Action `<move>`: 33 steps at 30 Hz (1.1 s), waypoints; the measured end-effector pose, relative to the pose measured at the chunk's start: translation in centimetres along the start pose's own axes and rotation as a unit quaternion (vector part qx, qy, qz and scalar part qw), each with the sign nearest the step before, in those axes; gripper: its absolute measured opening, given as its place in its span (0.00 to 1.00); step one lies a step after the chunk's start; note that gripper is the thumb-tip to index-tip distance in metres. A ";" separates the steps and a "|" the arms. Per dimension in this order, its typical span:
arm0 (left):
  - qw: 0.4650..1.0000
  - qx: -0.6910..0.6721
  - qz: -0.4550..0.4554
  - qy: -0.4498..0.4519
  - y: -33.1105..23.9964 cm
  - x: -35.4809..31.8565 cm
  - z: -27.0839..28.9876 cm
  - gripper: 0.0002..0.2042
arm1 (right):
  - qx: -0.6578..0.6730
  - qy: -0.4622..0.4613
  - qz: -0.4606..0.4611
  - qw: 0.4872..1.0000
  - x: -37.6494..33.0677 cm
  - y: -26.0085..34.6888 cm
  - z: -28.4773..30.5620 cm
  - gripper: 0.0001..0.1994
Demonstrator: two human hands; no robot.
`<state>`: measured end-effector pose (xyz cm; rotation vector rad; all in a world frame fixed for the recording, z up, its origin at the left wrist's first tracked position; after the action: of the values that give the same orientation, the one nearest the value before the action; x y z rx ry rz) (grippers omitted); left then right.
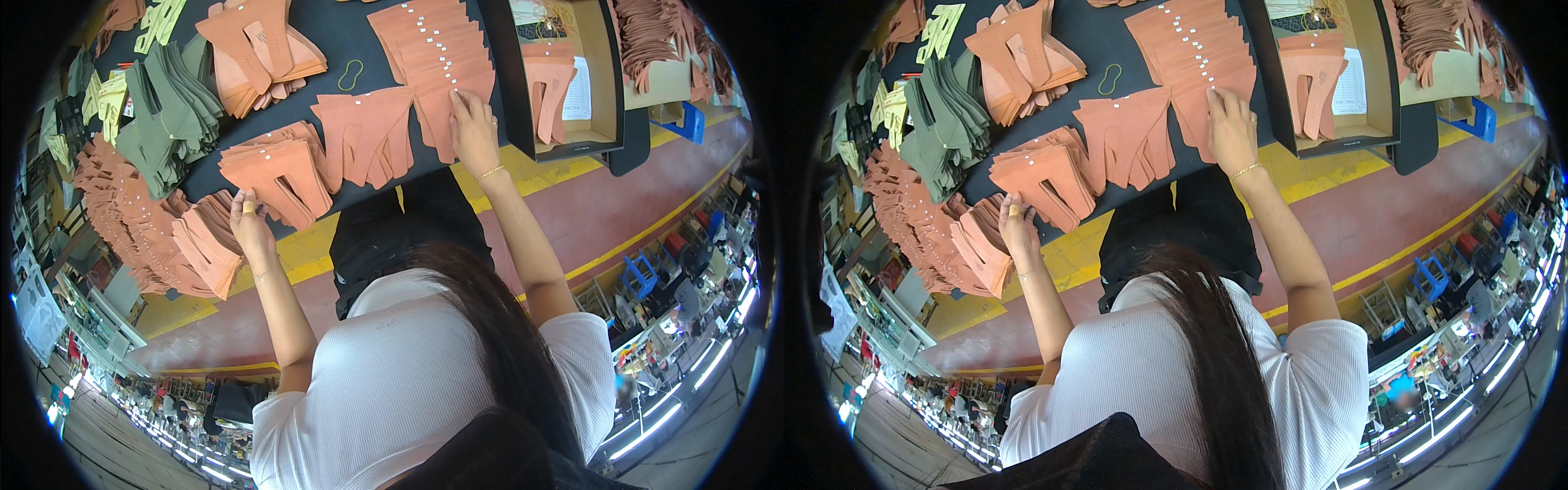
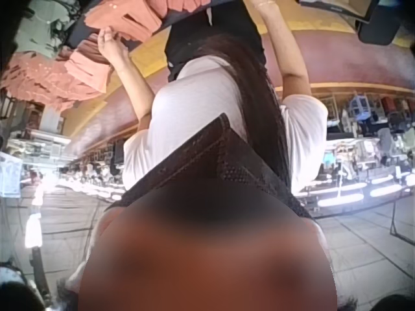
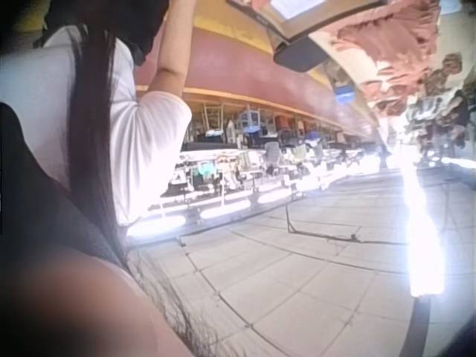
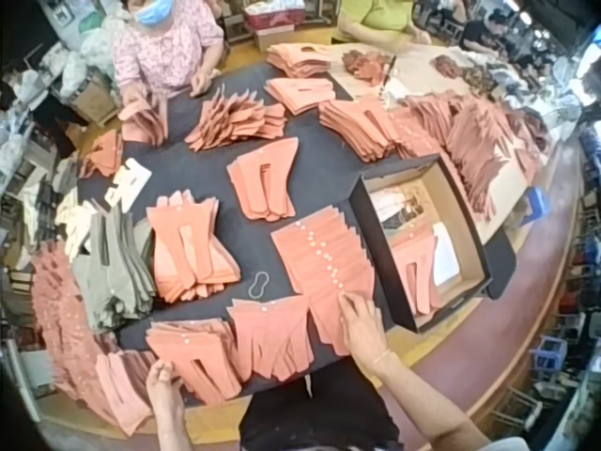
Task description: The person repeatedly picks up pink fabric pieces from a table, aligns them, and stacks them into neat piles. The person occasionally moves stacks to different positions on the table and continues stacking more pieces.
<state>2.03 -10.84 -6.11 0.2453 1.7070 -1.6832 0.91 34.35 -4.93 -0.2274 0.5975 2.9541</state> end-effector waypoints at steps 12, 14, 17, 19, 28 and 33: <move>1.000 -0.008 -0.011 0.015 -0.3 0.0 -1.3 0.05 | -0.005 0.000 0.001 1.000 0.3 0.1 -0.3 0.22; 1.000 -0.015 -0.013 0.009 -0.6 -0.2 -1.6 0.04 | -0.009 0.008 -0.001 1.000 0.4 0.1 -0.5 0.22; 1.000 -0.015 -0.009 0.007 -0.9 -0.3 -1.9 0.05 | -0.012 -0.011 0.006 1.000 0.3 0.5 -0.4 0.24; 1.000 -0.014 -0.006 -0.003 -0.9 -0.4 -1.8 0.05 | -0.014 -0.009 0.002 1.000 0.2 0.5 -0.6 0.25; 1.000 0.001 -0.008 0.003 -0.9 -0.2 -2.0 0.05 | 0.000 0.025 0.002 1.000 -1.4 1.0 -1.6 0.29; 0.999 0.015 -0.008 0.028 -0.9 0.1 -2.2 0.06 | 0.013 0.025 0.007 1.000 -1.5 0.8 -1.8 0.30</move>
<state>0.69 -8.99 -5.70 0.2951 1.7302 -1.7289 2.45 32.77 -5.97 -0.2966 0.6456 2.9602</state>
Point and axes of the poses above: each hand's wrist, its own x-axis towards the middle knuckle, its own z-axis out of the back of the hand, y = z × x, the point moved 8 cm from there along x, towards the middle knuckle, and after that the axes turned 5 degrees about y, right-handed, at the moved point
